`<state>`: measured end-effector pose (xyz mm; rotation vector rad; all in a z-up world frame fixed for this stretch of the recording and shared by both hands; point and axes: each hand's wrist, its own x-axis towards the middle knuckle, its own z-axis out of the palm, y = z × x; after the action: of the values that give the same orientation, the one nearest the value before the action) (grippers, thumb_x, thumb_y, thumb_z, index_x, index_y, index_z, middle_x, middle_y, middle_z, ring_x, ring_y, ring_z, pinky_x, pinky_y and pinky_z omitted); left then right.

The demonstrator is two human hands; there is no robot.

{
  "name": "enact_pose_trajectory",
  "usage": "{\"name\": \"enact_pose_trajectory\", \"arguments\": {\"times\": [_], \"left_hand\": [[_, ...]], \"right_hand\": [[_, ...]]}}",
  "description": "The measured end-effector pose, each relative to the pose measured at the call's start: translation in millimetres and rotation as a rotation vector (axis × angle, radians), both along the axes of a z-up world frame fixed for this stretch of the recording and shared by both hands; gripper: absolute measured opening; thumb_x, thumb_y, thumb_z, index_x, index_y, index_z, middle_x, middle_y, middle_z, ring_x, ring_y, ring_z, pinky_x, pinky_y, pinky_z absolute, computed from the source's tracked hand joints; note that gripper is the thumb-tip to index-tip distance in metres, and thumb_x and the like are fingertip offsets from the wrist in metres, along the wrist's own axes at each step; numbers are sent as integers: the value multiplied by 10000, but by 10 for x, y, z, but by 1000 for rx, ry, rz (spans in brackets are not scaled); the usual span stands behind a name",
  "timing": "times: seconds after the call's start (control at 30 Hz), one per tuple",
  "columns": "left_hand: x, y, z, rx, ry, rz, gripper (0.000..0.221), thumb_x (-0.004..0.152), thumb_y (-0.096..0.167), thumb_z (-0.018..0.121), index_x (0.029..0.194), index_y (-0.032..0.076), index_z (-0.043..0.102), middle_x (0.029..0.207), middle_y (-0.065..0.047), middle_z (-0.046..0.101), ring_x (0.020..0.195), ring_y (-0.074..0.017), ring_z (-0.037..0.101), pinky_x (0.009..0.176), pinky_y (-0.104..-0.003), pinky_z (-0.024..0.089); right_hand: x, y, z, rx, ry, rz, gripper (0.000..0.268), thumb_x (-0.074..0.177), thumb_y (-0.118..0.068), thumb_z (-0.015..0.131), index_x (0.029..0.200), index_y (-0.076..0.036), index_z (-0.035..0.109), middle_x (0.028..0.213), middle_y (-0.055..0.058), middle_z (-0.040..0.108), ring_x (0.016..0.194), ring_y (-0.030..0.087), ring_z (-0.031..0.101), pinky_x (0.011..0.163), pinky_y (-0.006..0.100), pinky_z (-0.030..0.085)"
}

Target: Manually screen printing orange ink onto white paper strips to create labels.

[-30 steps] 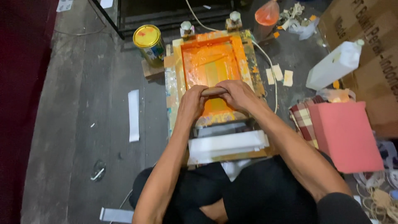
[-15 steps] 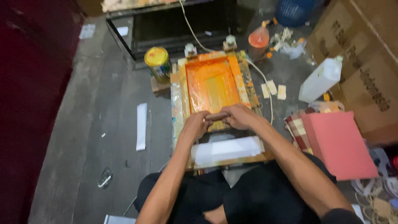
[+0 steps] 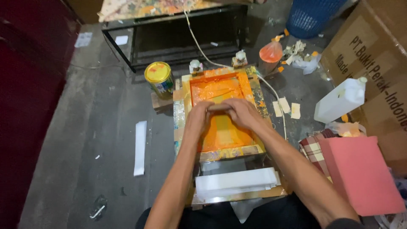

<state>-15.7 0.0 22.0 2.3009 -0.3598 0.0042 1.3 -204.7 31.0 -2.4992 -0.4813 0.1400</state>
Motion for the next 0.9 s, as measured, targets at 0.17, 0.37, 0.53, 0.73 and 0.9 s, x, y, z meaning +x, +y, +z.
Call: {"name": "enact_pose_trajectory", "arguments": {"times": [0.17,0.37,0.53,0.73,0.9], "left_hand": [[317,30,-384,-13,-28,19,305,933,13,617,1194,145,706,1133,-180,707,1161,-422,642,976,-544,529],[108,47,-370,34,-7,-16,287,914,2,622,1133,159,721,1050,-166,702,1099,-422,663,927,-546,544],[-375,46,-373,28,36,-54,286,916,4,620,1120,173,730,1020,-131,704,1062,-408,682,907,-509,550],[-786,36,-408,28,51,-132,332,893,-9,619,1179,131,711,1043,-185,683,1073,-460,660,895,-553,547],[-905,4,-152,92,198,-156,277,906,-10,613,1142,77,731,983,-208,708,1038,-462,681,897,-540,536]], "right_hand": [[237,11,-241,9,-30,10,271,923,-44,600,1146,-146,715,1070,102,754,1079,381,688,891,515,562],[27,-8,-222,-15,-24,43,289,889,-19,629,1133,-148,713,1039,102,751,1067,367,696,871,515,564],[-432,-78,-142,-43,45,86,266,900,-20,642,1119,-149,722,1003,83,761,1028,360,714,855,515,566],[-912,-146,-82,-26,110,88,240,906,-2,628,1087,-126,725,960,73,771,1003,358,722,814,518,565],[-980,-217,48,-17,252,129,209,941,-54,649,1101,-141,752,930,68,781,1043,391,709,910,509,522]]}}
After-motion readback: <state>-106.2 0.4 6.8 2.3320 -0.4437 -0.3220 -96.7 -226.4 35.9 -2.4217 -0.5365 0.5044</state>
